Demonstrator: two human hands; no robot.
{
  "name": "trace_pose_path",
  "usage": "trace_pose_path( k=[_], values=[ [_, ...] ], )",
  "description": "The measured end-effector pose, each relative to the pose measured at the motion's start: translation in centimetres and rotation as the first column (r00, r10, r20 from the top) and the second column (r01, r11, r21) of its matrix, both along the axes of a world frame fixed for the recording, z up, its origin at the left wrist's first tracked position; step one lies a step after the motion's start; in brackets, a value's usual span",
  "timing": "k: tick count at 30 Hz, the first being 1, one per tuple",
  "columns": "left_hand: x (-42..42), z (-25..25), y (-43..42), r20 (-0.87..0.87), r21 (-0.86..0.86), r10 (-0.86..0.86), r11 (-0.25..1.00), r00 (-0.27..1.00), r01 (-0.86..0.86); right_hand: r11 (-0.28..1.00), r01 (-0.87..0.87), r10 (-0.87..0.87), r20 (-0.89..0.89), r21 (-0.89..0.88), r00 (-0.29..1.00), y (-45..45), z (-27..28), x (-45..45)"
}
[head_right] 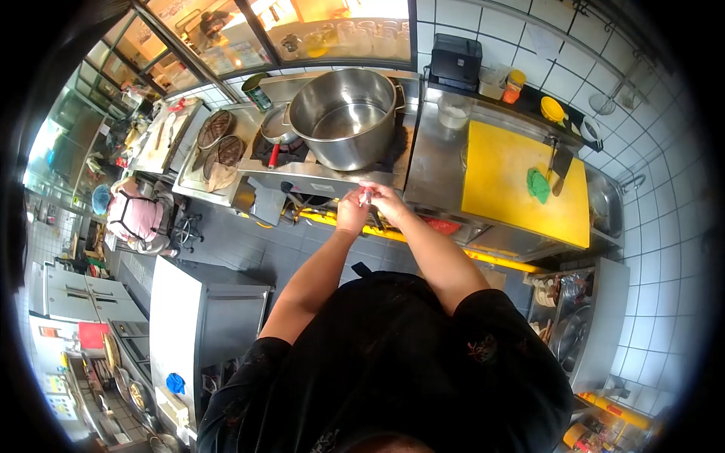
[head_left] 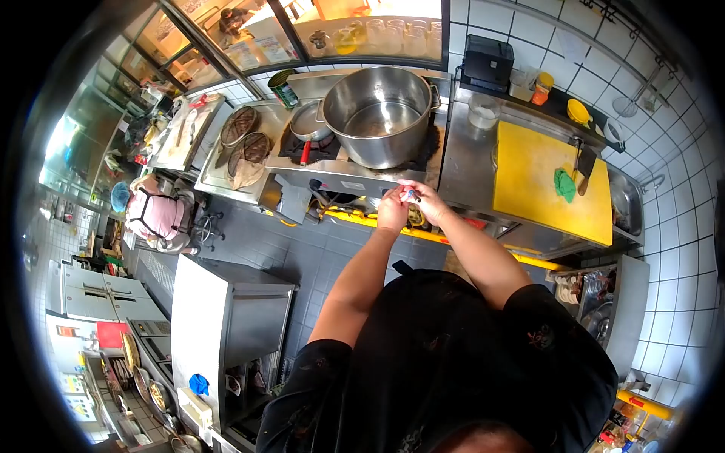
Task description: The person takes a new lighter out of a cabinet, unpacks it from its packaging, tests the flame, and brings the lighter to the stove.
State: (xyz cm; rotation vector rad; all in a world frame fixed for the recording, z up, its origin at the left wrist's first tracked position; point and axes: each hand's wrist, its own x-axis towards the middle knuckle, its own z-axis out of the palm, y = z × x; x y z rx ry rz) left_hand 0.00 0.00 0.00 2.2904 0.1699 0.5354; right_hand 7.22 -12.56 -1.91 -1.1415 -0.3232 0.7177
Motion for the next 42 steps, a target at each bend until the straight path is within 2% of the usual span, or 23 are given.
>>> trace_pose_path(
  k=[5,8,11,14,20,23,26,30,33,36,39,42],
  values=[
    [-0.2,0.0,-0.4,-0.001,0.001,0.000,1.000,1.000,0.000,1.000,-0.010,0.010,0.013,-0.012,1.000,-0.4,-0.2,0.1],
    [1.1,-1.1,-0.6,0.116,0.024,0.021,0.999,0.993,-0.024,1.000,0.008,-0.008,0.025,-0.013,1.000,-0.4,-0.2,0.8],
    [1.2,-0.8,-0.8,0.135,0.025,0.013,1.000,0.991,-0.016,0.999,0.041,-0.041,0.015,-0.015,0.999,-0.6,0.5,0.5],
    [1.3,-0.7,-1.1,0.080,0.007,-0.001,1.000,0.997,0.000,1.000,0.015,-0.015,-0.032,-0.003,0.999,-1.0,-0.2,0.9],
    [1.8,-0.5,-2.2,-0.021,0.010,-0.013,1.000,1.000,0.014,0.998,0.022,-0.017,0.078,-0.061,0.997,-2.2,-1.2,2.0],
    [2.5,-1.3,-2.7,0.111,-0.008,-0.024,1.000,0.994,0.025,0.995,0.039,-0.033,0.068,-0.089,0.997,-3.0,0.0,1.7],
    [2.9,-1.4,-3.2,0.084,-0.028,-0.020,0.999,0.996,0.023,0.999,0.037,-0.037,0.000,-0.016,0.999,-3.5,-0.6,2.0],
    [3.3,-0.6,-4.4,0.015,-0.007,-0.059,0.998,0.998,0.059,0.998,0.057,-0.054,0.095,-0.030,0.994,-4.7,-1.7,2.8],
    [4.0,-1.2,-5.4,0.013,-0.001,-0.087,0.996,0.996,0.087,0.988,0.082,-0.054,0.206,-0.130,0.977,-6.2,-1.6,3.2],
    [4.4,-1.1,-6.5,0.024,0.012,-0.118,0.993,0.993,0.118,0.984,0.086,-0.059,0.173,-0.153,0.983,-7.7,-0.2,3.1],
    [5.6,-1.7,-7.1,0.000,-0.013,-0.124,0.992,0.992,0.124,0.994,0.101,-0.099,0.073,-0.036,0.992,-8.4,-1.5,3.8],
    [6.3,-1.6,-8.2,-0.012,0.006,-0.149,0.989,0.989,0.149,0.991,0.136,-0.136,0.087,0.002,0.987,-9.5,-2.5,4.3]
  ],
)
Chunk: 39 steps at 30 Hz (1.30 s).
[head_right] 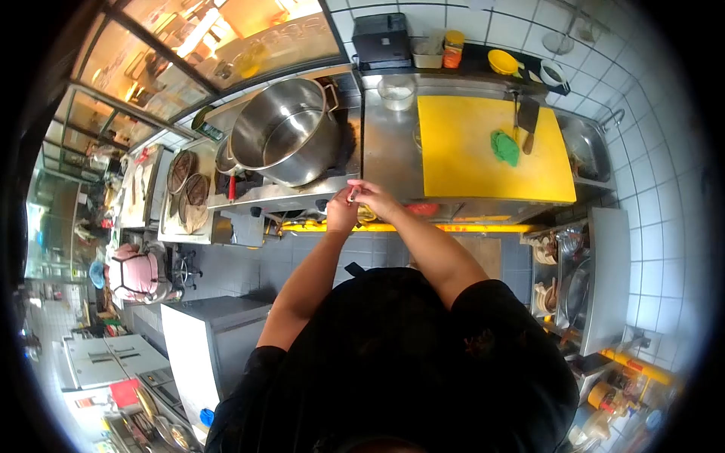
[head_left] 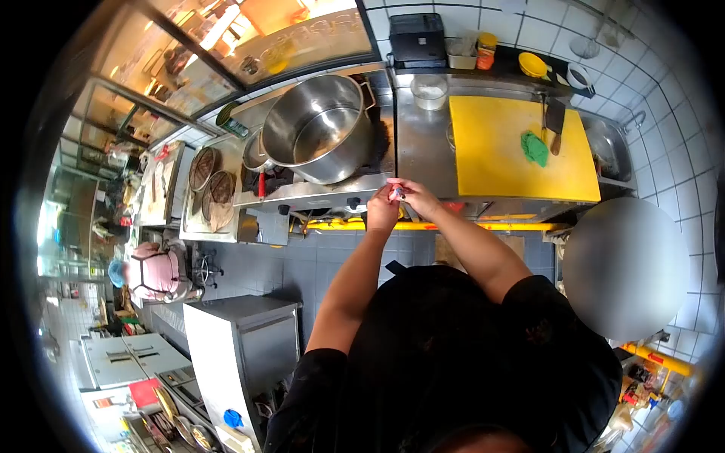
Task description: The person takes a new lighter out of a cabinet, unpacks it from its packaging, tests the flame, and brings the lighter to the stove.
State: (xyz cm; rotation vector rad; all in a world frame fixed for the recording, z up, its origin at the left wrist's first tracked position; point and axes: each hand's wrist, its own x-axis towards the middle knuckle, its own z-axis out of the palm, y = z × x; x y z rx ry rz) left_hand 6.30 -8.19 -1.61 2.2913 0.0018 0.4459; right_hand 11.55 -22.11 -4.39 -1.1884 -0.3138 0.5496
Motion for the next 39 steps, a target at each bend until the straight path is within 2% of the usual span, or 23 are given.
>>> trace_pose_path(
  k=[3,6,9,11,13,14,16,18,19,21,22,24,25,26,27,28,29,31,33,35,36,38,39],
  values=[
    [0.4,0.7,-1.8,-0.017,0.009,-0.035,0.999,0.999,0.035,0.999,0.025,-0.024,0.023,-0.030,0.999,-1.8,0.0,0.2],
    [1.0,0.5,-3.6,-0.097,0.027,-0.056,0.998,0.994,0.059,0.986,0.092,-0.083,0.067,-0.136,0.994,-3.9,0.7,0.0],
    [2.4,-0.7,-4.0,-0.207,0.026,-0.162,0.985,0.965,0.171,0.952,0.117,-0.138,-0.052,-0.284,0.989,-5.6,1.9,-0.3],
    [3.0,-1.5,-4.0,-0.259,0.021,-0.293,0.951,0.920,0.309,0.970,0.126,-0.142,-0.063,-0.206,0.988,-7.4,2.4,-1.4],
    [2.7,4.4,-5.9,-0.480,-0.157,-0.466,0.879,0.743,0.449,0.975,0.188,-0.201,-0.107,-0.122,0.974,-9.7,3.0,-3.0],
    [3.1,6.3,-6.6,-0.679,-0.267,-0.485,0.863,0.552,0.429,0.979,0.160,-0.170,-0.072,-0.129,0.983,-11.1,2.2,-3.1],
    [3.3,5.1,-7.5,-0.585,-0.613,-0.740,0.672,0.333,0.416,0.986,0.091,-0.094,-0.016,-0.141,0.995,-13.4,0.4,-4.4],
    [3.1,2.5,-8.1,-0.420,-0.847,-0.898,0.440,0.132,0.298,0.966,0.260,-0.258,-0.098,0.005,0.961,-14.5,0.4,-7.3],
    [2.6,2.7,-9.3,-0.413,-0.877,-0.908,0.419,0.075,0.237,0.937,0.343,-0.330,-0.149,0.072,0.932,-14.5,0.9,-9.2],
    [1.4,2.9,-12.1,-0.384,-0.920,-0.923,0.378,-0.038,0.105,0.770,0.600,-0.477,-0.428,0.218,0.768,-14.4,1.6,-13.0],
    [0.8,2.2,-13.0,-0.430,-0.900,-0.895,0.412,-0.123,0.146,0.644,0.720,-0.507,-0.562,0.258,0.654,-14.2,1.8,-14.8],
    [-0.1,0.9,-14.7,-0.509,-0.857,-0.813,0.451,-0.282,0.249,0.446,0.799,-0.547,-0.584,0.403,0.600,-13.9,1.5,-18.2],
    [-0.6,-0.2,-15.1,-0.521,-0.850,-0.787,0.441,-0.331,0.289,0.303,0.878,-0.672,-0.569,0.371,0.473,-13.4,1.8,-20.5],
    [-1.4,-1.8,-15.2,-0.533,-0.842,-0.758,0.430,-0.377,0.325,0.220,0.940,-0.700,-0.629,0.262,0.339,-13.4,2.2,-22.5],
    [-2.2,-2.9,-15.0,-0.547,-0.833,-0.723,0.420,-0.422,0.360,0.063,0.994,-0.745,-0.659,0.093,0.109,-12.7,3.4,-24.5],
    [-2.9,-3.0,-14.9,-0.597,-0.784,-0.717,0.428,-0.359,0.449,0.006,0.997,-0.769,-0.637,0.076,0.053,-12.4,2.4,-27.0],
    [-3.3,-5.8,-14.3,-0.635,-0.737,-0.692,0.409,-0.344,0.538,-0.052,0.997,-0.787,-0.617,0.057,-0.006,-11.8,1.1,-30.1],
    [-4.0,-9.5,-12.6,-0.637,-0.727,-0.741,0.488,-0.210,0.483,-0.093,0.990,-0.789,-0.599,-0.102,-0.136,-10.1,-0.5,-35.1],
    [-3.3,-12.8,-11.3,-0.741,-0.628,-0.635,0.541,-0.218,0.559,-0.131,0.967,-0.785,-0.573,-0.217,-0.235,-7.8,-2.2,-39.6],
    [-2.6,-15.7,-9.7,-0.771,-0.545,-0.625,0.546,-0.124,0.636,-0.140,0.938,-0.745,-0.590,-0.318,-0.311,-5.5,-2.3,-42.7],
    [-1.9,-18.8,-8.9,-0.814,-0.429,-0.580,0.552,-0.041,0.716,-0.160,0.934,-0.708,-0.623,-0.319,-0.334,-4.3,-3.1,-43.9],
    [-1.4,-20.9,-7.8,-0.823,-0.302,-0.560,0.571,0.094,0.763,-0.191,0.933,-0.643,-0.679,-0.306,-0.354,-2.3,-5.4,-45.9],
    [-0.9,-20.4,-7.6,-0.824,-0.228,-0.544,0.575,0.159,0.786,-0.150,0.916,-0.640,-0.670,-0.372,-0.377,-1.5,-6.3,-46.2]
  ],
)
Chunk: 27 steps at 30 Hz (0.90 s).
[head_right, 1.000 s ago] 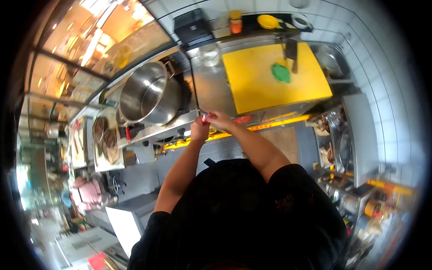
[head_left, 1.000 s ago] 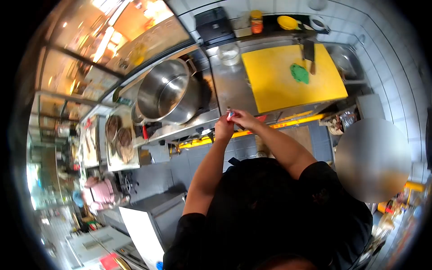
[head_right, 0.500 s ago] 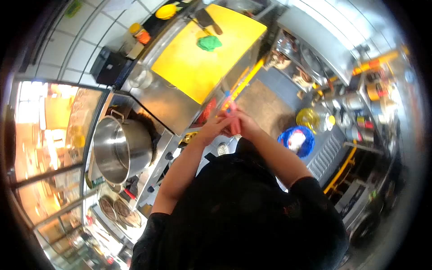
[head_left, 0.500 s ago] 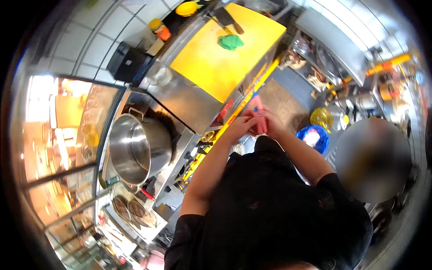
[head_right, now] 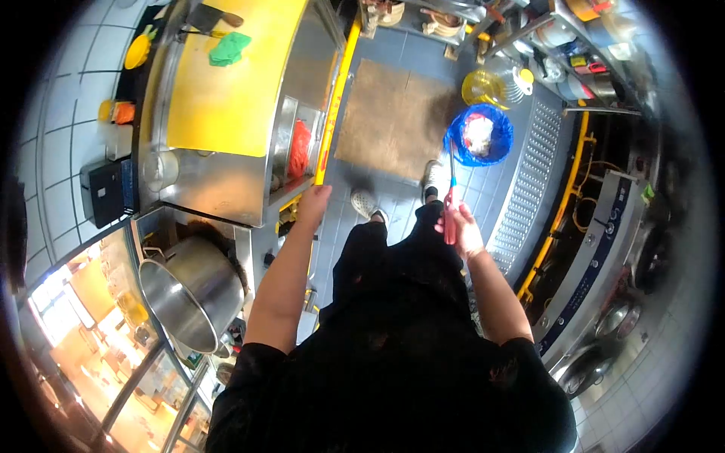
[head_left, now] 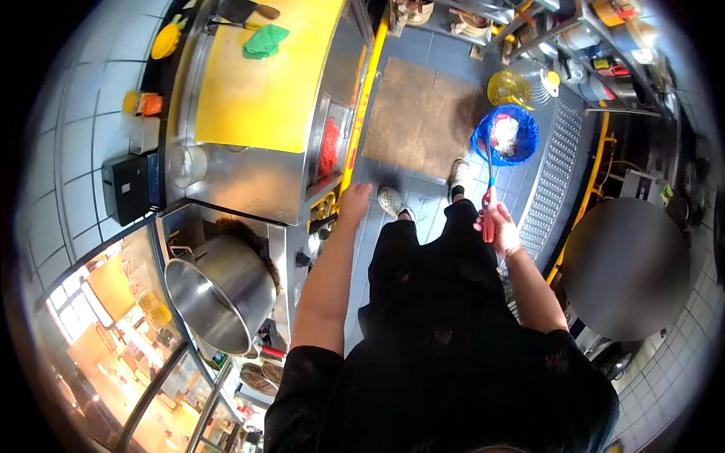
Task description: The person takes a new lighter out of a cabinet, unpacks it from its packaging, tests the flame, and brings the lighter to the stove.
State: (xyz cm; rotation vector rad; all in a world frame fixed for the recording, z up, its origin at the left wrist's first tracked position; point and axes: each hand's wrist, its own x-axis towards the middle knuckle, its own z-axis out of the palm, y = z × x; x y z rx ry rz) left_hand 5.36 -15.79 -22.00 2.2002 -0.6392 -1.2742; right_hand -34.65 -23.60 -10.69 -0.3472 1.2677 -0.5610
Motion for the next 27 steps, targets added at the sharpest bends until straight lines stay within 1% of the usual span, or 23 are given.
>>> trace_pose_path(
  k=[3,6,7,8,9,10,12,14,16,18,20,22,23,24,25,26,27],
  values=[
    [1.6,-2.8,0.3,0.207,0.127,-0.116,0.988,0.971,0.091,0.991,-0.124,0.129,-0.106,0.058,0.986,0.6,-4.3,-0.7],
    [1.7,-6.5,0.6,0.321,0.135,-0.129,0.987,0.938,0.089,0.946,-0.267,0.303,-0.210,0.185,0.929,0.1,-10.2,-2.0],
    [2.5,-8.6,0.5,0.358,0.128,-0.188,0.980,0.915,0.152,0.922,-0.320,0.367,-0.229,0.219,0.901,-0.2,-13.2,-2.5],
    [2.3,-11.0,0.2,0.426,0.193,-0.265,0.961,0.865,0.199,0.894,-0.368,0.429,-0.248,0.257,0.869,-0.4,-16.1,-3.4],
    [2.0,-10.6,-1.4,0.480,0.267,-0.350,0.932,0.804,0.245,0.907,-0.339,0.401,-0.261,0.250,0.878,-0.6,-17.7,-3.2],
    [1.9,-11.7,-2.1,0.522,0.346,-0.436,0.894,0.733,0.285,0.912,-0.294,0.357,-0.202,0.286,0.912,-0.5,-20.7,-3.5],
    [2.4,-18.1,-1.8,0.547,0.360,-0.518,0.854,0.658,0.374,0.856,-0.369,0.454,-0.184,0.362,0.872,-0.6,-25.3,-4.0],
    [3.1,-23.7,-2.7,0.560,0.405,-0.604,0.797,0.567,0.449,0.844,-0.389,0.466,-0.145,0.369,0.873,0.1,-30.2,-3.8],
    [3.2,-28.0,-5.9,0.481,0.472,-0.643,0.762,0.596,0.442,0.830,-0.430,0.506,-0.154,0.357,0.849,0.2,-33.7,-3.0],
    [4.1,-32.8,-8.0,0.511,0.475,-0.689,0.725,0.514,0.499,0.858,-0.407,0.465,-0.138,0.313,0.874,1.1,-37.8,-2.6],
    [6.3,-37.2,-10.0,0.534,0.561,-0.712,0.702,0.456,0.439,0.850,-0.422,0.484,-0.151,0.315,0.862,0.4,-40.0,-1.3],
    [9.5,-41.0,-11.1,0.679,0.495,-0.645,0.755,0.350,0.430,0.881,-0.362,0.422,-0.158,0.304,0.893,0.2,-41.5,-0.8],
    [12.3,-43.5,-11.9,0.767,0.495,-0.596,0.785,0.237,0.373,0.877,-0.349,0.418,-0.169,0.330,0.893,0.2,-42.3,-0.7],
    [14.6,-45.3,-12.5,0.835,0.482,-0.539,0.814,0.112,0.324,0.898,-0.312,0.371,-0.153,0.311,0.916,1.1,-43.3,-1.2],
    [15.5,-45.4,-13.9,0.837,0.487,-0.525,0.843,0.152,0.229,0.885,-0.314,0.400,-0.217,0.343,0.890,1.2,-43.5,-1.0],
    [16.1,-44.7,-16.1,0.842,0.489,-0.506,0.862,0.189,0.133,0.904,-0.275,0.356,-0.218,0.327,0.909,1.9,-44.1,-1.3],
    [17.0,-44.6,-17.0,0.847,0.488,-0.483,0.872,0.223,0.035,0.901,-0.271,0.351,-0.202,0.337,0.914,2.6,-44.7,-1.9]
  ],
)
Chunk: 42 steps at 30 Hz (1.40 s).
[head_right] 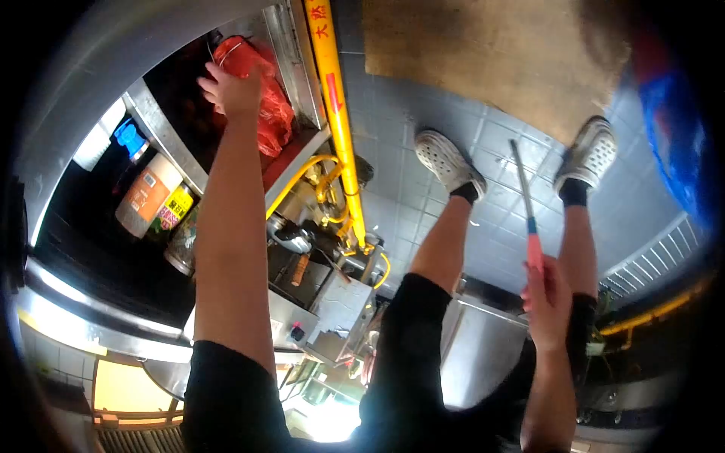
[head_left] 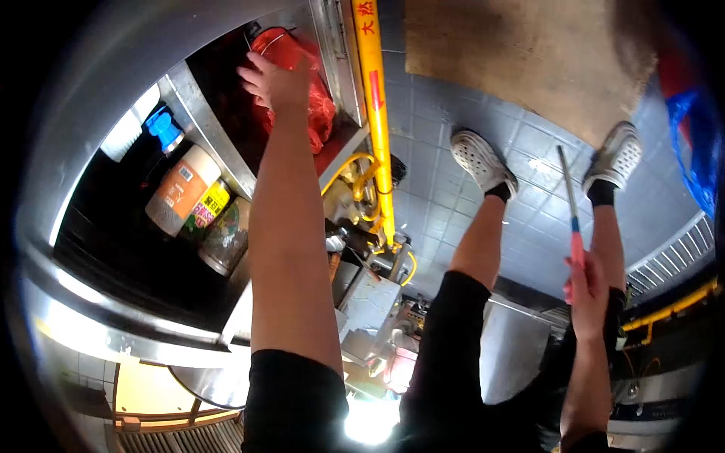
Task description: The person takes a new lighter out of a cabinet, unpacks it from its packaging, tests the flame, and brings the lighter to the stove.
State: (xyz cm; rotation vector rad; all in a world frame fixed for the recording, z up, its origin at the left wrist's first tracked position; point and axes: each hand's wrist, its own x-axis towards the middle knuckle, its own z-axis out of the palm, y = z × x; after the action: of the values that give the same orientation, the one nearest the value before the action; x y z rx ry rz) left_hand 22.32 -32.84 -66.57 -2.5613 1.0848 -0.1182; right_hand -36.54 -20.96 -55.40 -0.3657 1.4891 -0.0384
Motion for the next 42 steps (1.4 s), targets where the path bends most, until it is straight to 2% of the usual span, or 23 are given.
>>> trace_pose_path(
  k=[2,3,4,5,7,10,13,16,19,22,25,28,31,34,36,37,39,41,42],
  values=[
    [3.8,-1.6,0.3,-0.120,-0.010,0.049,0.999,0.992,-0.051,0.999,-0.035,0.036,-0.012,0.033,0.999,-0.2,0.1,-0.4],
    [6.2,-2.6,0.8,-0.179,-0.009,0.080,0.997,0.981,-0.082,0.999,-0.038,0.038,0.036,-0.024,0.999,-0.6,0.5,0.0],
    [10.2,-4.9,2.4,-0.310,0.187,-0.027,0.978,0.950,0.089,0.999,0.009,-0.008,0.028,-0.032,1.000,-0.9,0.9,0.6],
    [10.2,-5.1,3.8,-0.221,0.241,-0.081,0.961,0.972,0.135,0.997,0.056,-0.055,0.020,-0.044,0.998,-1.1,1.2,1.2],
    [7.9,-4.4,6.7,-0.051,0.355,-0.205,0.911,0.978,0.209,1.000,-0.012,0.012,0.000,-0.017,1.000,-1.5,1.8,1.8],
    [7.7,-3.2,11.3,-0.007,0.438,-0.207,0.879,0.978,0.189,0.996,-0.082,0.083,0.028,-0.034,0.996,-1.0,1.8,1.9],
    [7.5,-2.1,12.3,0.001,0.443,-0.090,0.893,0.996,0.080,0.991,-0.112,0.115,0.038,-0.070,0.993,-0.6,1.7,1.5],
    [7.1,-1.6,11.5,0.065,0.568,0.071,0.818,0.995,-0.096,0.989,-0.128,0.130,0.022,-0.080,0.991,-0.6,1.5,1.2],
    [7.7,-1.6,11.5,0.094,0.628,0.131,0.761,0.987,-0.161,0.988,-0.130,0.131,0.004,-0.079,0.991,-0.7,1.6,1.0],
    [7.3,-0.9,11.6,0.077,0.640,0.176,0.746,0.981,-0.184,0.990,-0.121,0.121,0.003,-0.068,0.993,-1.1,1.8,0.9],
    [8.3,-1.1,12.8,0.022,0.660,0.126,0.743,0.992,-0.109,0.991,-0.116,0.116,0.010,-0.062,0.993,-0.8,1.7,0.8],
    [8.1,-1.8,13.3,-0.006,0.691,0.229,0.704,0.974,-0.161,0.991,-0.131,0.132,0.046,-0.025,0.990,-1.4,1.9,1.1],
    [3.3,-0.3,11.4,-0.007,0.589,0.337,0.762,0.941,-0.268,0.982,-0.185,0.187,0.078,-0.024,0.979,-1.5,1.4,1.5],
    [-1.1,1.1,10.5,-0.039,0.288,0.169,0.946,0.985,-0.150,0.959,-0.254,0.264,0.071,-0.121,0.962,-1.2,0.6,1.8],
    [-4.3,2.5,9.5,-0.081,0.193,0.033,0.981,0.996,-0.017,0.922,-0.322,0.348,0.096,-0.213,0.933,-1.1,-0.1,1.6],
    [-6.0,3.4,9.4,-0.095,0.144,-0.036,0.988,0.995,0.049,0.923,-0.326,0.351,0.100,-0.204,0.931,-1.2,-0.2,1.8],
    [-9.6,5.4,11.6,-0.440,-0.024,-0.203,0.976,0.875,0.215,0.922,-0.337,0.359,0.100,-0.191,0.928,-1.9,-0.2,2.1],
    [-15.2,9.7,15.5,-0.626,0.072,-0.141,0.969,0.767,0.237,0.896,-0.380,0.400,0.044,-0.230,0.916,-2.4,-0.4,2.1],
    [-18.3,13.4,16.9,-0.736,0.144,-0.040,0.966,0.675,0.214,0.882,-0.402,0.418,0.015,-0.247,0.908,-2.6,-0.4,2.0]
  ],
)
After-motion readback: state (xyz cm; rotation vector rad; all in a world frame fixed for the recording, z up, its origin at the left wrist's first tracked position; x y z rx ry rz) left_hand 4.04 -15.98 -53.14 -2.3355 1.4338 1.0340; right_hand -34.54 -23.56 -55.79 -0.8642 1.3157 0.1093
